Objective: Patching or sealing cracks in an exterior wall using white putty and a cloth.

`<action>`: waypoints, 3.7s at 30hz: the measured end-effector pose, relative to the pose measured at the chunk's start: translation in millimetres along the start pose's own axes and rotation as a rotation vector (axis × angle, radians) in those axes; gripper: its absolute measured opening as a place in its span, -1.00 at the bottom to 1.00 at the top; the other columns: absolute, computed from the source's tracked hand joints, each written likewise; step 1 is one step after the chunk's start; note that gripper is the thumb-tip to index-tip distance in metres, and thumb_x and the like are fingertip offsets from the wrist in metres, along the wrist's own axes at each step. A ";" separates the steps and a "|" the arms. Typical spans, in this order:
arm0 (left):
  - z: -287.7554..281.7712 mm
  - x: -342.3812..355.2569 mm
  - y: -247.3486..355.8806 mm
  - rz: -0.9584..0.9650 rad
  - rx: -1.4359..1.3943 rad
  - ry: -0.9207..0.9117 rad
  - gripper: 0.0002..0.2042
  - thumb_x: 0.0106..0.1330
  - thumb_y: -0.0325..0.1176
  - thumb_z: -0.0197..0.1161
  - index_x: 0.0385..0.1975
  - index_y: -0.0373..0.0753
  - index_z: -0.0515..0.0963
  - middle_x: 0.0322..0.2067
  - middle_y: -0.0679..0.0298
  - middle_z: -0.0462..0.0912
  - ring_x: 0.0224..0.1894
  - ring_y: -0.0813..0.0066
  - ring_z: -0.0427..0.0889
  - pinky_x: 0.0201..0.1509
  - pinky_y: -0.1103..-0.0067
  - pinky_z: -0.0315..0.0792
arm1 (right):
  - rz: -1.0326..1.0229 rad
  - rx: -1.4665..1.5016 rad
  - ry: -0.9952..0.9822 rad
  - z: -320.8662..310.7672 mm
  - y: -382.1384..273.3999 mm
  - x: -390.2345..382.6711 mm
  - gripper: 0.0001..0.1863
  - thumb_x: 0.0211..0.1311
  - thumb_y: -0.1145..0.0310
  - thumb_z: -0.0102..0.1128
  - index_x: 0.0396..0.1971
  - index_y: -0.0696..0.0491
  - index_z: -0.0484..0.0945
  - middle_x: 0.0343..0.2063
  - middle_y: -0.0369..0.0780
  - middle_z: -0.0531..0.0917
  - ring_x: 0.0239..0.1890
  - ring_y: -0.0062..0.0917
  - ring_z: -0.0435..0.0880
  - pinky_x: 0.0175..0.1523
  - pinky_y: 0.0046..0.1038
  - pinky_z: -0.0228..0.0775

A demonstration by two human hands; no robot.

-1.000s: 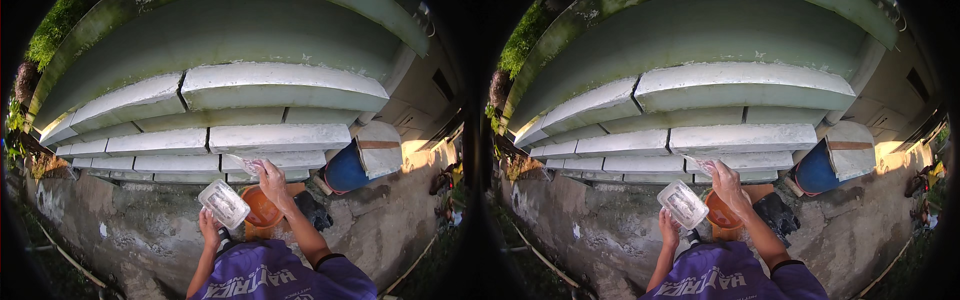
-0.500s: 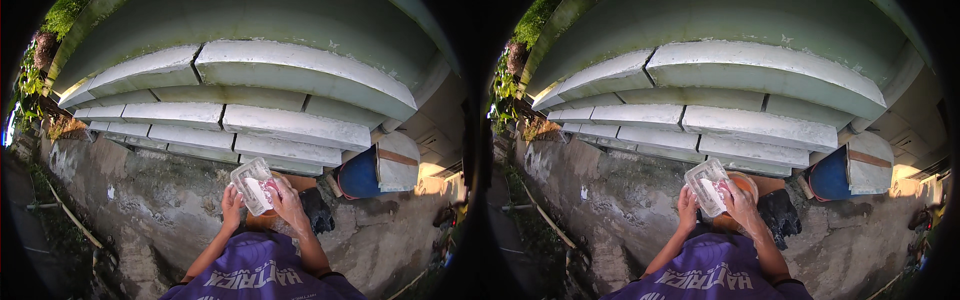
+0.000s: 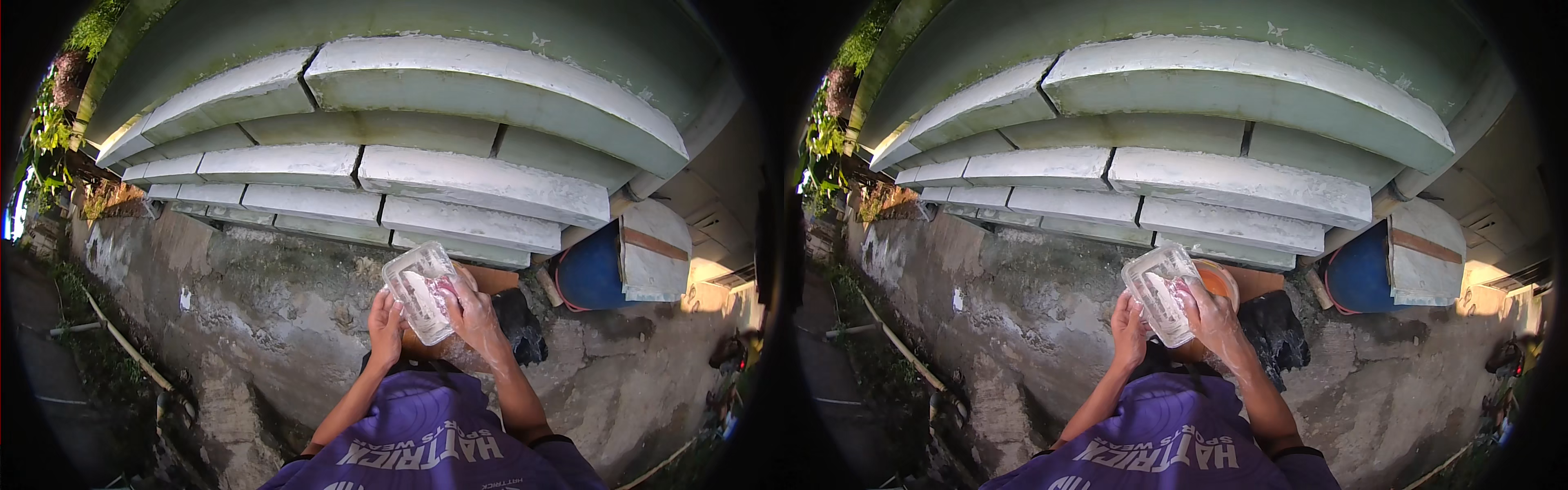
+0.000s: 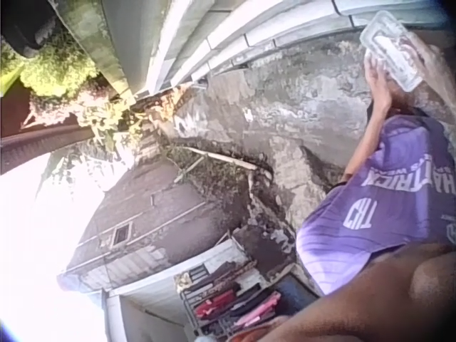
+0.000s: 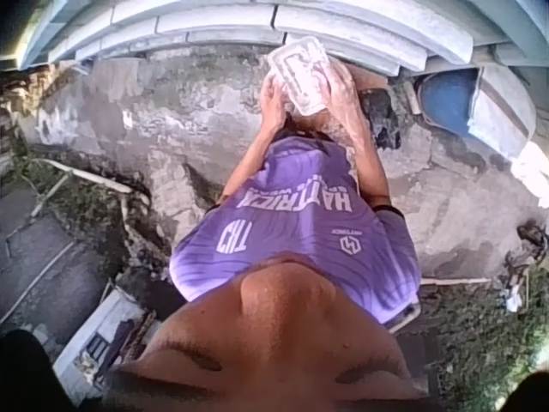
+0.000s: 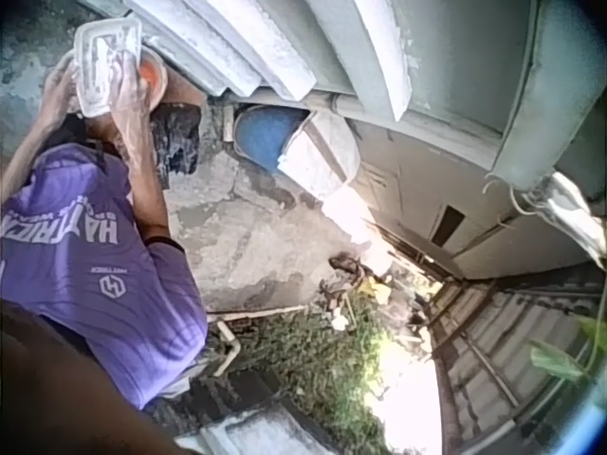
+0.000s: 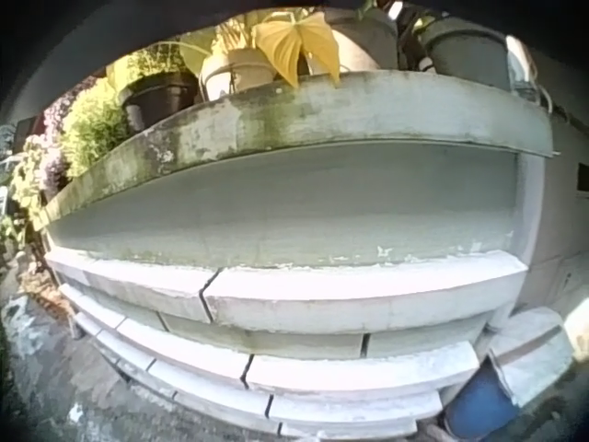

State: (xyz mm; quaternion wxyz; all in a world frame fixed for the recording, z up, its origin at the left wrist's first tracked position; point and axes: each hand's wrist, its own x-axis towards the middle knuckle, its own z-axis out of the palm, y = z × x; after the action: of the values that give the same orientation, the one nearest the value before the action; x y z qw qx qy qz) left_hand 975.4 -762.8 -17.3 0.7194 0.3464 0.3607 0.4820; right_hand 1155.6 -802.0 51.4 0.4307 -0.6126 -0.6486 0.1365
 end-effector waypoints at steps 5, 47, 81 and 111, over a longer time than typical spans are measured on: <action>-9.9 -1.8 11.4 -0.026 -0.055 -0.011 -0.72 0.46 -0.41 0.05 0.11 -0.28 0.30 0.00 0.33 0.58 -0.22 0.77 0.59 -0.35 0.79 0.50 | 0.091 0.073 -0.048 0.7 -10.8 1.9 -0.63 0.24 0.52 0.10 0.06 0.22 0.42 0.04 0.15 0.51 0.04 0.09 0.51 0.04 -0.22 0.46; -56.3 3.1 32.5 -0.078 -0.295 -0.259 -0.57 0.42 -0.47 0.07 0.25 -0.38 0.21 0.15 0.15 0.47 0.14 0.45 0.51 0.22 0.51 0.40 | 0.297 0.002 0.048 38.5 -124.9 6.0 -0.71 0.27 0.43 0.10 -0.04 0.18 0.49 -0.33 0.16 0.62 -0.24 0.10 0.60 -0.19 -0.06 0.45; 38.5 -40.7 -30.2 0.202 -0.151 0.062 -0.51 0.37 -0.61 0.01 0.29 -0.41 0.13 0.21 0.11 0.41 0.15 0.45 0.48 0.15 0.60 0.41 | -0.117 0.173 0.033 -51.7 -5.8 -47.6 -0.76 0.21 0.54 0.14 -0.11 0.22 0.49 -0.37 0.09 0.66 -0.34 0.04 0.67 -0.31 -0.18 0.54; 22.1 -30.2 -10.6 0.211 -0.165 0.062 -0.49 0.34 -0.66 0.04 0.28 -0.39 0.12 0.25 0.10 0.36 0.14 0.50 0.47 0.08 0.67 0.43 | 0.155 0.209 0.123 -10.5 -45.2 -29.3 -0.70 0.25 0.48 0.10 -0.04 0.27 0.44 -0.32 0.14 0.63 -0.26 0.08 0.65 -0.23 -0.22 0.52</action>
State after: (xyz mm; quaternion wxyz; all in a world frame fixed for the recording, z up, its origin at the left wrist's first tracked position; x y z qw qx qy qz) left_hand 990.6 -797.8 -9.7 0.6793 0.3069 0.3037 0.5935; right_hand 1129.1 -842.0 78.0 0.5192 -0.6197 -0.5541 0.1986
